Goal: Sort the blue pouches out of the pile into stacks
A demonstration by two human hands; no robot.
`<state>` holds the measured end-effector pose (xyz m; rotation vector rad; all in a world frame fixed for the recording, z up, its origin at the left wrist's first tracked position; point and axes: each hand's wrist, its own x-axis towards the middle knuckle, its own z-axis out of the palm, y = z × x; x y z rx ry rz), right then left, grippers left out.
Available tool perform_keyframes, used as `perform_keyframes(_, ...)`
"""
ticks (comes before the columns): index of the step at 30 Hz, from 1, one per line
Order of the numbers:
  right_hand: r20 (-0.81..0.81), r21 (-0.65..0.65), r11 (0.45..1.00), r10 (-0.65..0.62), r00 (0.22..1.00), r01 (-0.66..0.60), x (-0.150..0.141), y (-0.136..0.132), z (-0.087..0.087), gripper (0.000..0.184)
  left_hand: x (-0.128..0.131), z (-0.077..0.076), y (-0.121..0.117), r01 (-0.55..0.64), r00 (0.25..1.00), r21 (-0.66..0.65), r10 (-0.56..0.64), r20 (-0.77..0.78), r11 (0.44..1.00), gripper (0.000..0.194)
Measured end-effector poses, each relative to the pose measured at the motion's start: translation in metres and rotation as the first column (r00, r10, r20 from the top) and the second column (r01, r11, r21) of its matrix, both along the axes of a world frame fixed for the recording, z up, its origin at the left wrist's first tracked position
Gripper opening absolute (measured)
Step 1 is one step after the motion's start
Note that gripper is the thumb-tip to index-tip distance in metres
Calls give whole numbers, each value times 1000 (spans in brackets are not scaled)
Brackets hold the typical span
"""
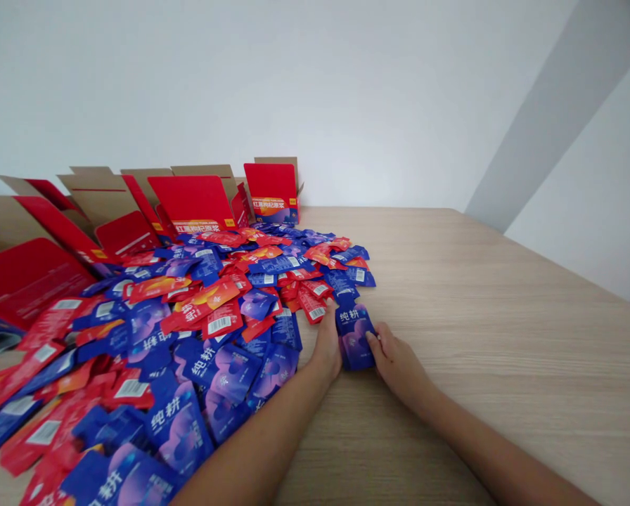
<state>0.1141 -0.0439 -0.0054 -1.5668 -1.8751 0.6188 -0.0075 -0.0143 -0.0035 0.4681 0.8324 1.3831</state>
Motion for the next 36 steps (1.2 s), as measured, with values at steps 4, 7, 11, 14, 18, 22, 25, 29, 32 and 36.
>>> perform_keyframes(4, 65, -33, 999, -18, 998, 20, -3, -3, 6, 19, -2, 7, -3, 25, 1000, 46, -24, -15, 999, 36)
perform_keyframes(7, 3, -118, 993, 24, 1000, -23, -1, -4, 11, 27, -4, 11, -5, 12, 1000, 51, -11, -4, 999, 32)
perform_keyframes(11, -258, -364, 900, 149, 955, -239, 0, -5, 8, 42, -6, 14, -7, 23, 999, 20, -24, 35, 1000, 33)
perform_keyframes(14, -378, -366, 898, 97, 921, -244, -1, -3, 3, 42, -7, 12, -8, 103, 989, -23, -100, 111, 994, 33)
perform_keyframes(18, -374, -312, 937, 29, 927, -155, -2, 1, 4, 40, -6, 7, -10, 236, 960, 2, -234, 156, 972, 33)
perform_keyframes(22, -372, -274, 954, 14, 928, -124, 1, 8, 1, 44, -4, 3, -10, 146, 982, 4, -146, 119, 989, 27)
perform_keyframes(25, -363, -174, 985, -70, 929, 7, 11, 27, -1, 45, -6, 3, -6, 46, 992, -5, -45, 119, 999, 27)
perform_keyframes(29, -106, 4, 989, -146, 984, 147, 20, 73, 6, 35, -9, 4, -1, 30, 988, -38, -24, 152, 999, 29)
perform_keyframes(32, 35, 35, 993, -113, 993, 112, 9, 105, 10, 33, -10, 6, 0, 36, 982, -49, -26, 185, 998, 28)
perform_keyframes(36, -39, 69, 996, -53, 998, 55, -11, 124, 3, 37, -9, 8, -1, 63, 972, -59, -48, 230, 996, 29)
